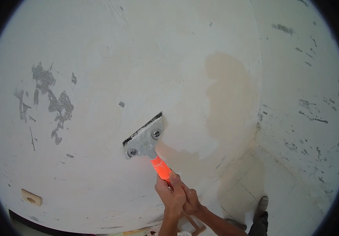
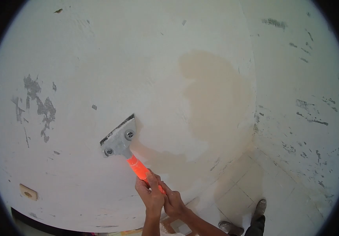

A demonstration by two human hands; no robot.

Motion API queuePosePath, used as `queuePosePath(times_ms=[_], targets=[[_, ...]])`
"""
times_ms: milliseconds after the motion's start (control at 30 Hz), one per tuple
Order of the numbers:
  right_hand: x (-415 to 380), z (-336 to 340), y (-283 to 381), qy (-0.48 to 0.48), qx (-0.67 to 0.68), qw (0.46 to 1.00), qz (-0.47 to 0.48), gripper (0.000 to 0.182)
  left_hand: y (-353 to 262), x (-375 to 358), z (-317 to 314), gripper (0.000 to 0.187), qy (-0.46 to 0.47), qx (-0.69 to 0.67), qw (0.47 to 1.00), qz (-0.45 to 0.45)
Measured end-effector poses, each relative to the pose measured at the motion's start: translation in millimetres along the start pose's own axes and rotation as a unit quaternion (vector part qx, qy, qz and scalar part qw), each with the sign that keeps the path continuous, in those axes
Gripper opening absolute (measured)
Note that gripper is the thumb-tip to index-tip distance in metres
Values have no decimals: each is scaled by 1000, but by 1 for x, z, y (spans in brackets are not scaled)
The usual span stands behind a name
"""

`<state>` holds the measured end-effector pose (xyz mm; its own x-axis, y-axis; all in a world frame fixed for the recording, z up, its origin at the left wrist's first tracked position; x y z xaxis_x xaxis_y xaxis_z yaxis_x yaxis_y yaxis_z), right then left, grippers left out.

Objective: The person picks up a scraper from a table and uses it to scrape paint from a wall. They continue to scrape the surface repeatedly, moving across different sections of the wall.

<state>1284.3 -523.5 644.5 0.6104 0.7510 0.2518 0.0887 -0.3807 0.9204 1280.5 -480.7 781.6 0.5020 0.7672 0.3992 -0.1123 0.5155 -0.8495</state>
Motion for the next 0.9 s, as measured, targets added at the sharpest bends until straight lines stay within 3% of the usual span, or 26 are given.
queuePosePath(times_ms=[900], targets=[[7,6,15,19,-12,999,-22,51,10,-5,3,24,15,2,1000,-8]])
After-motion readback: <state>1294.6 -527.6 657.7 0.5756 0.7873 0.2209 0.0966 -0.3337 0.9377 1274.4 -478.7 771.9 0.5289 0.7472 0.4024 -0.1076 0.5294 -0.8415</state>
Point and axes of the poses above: each hand's wrist, its own x-axis towards the middle knuckle, its own z-axis out of the back of the hand, y = z × x, the point moved 2 cm from there along x, towards the middle knuckle, and after that the axes turned 8 degrees about -z, right-handed, at the moved point
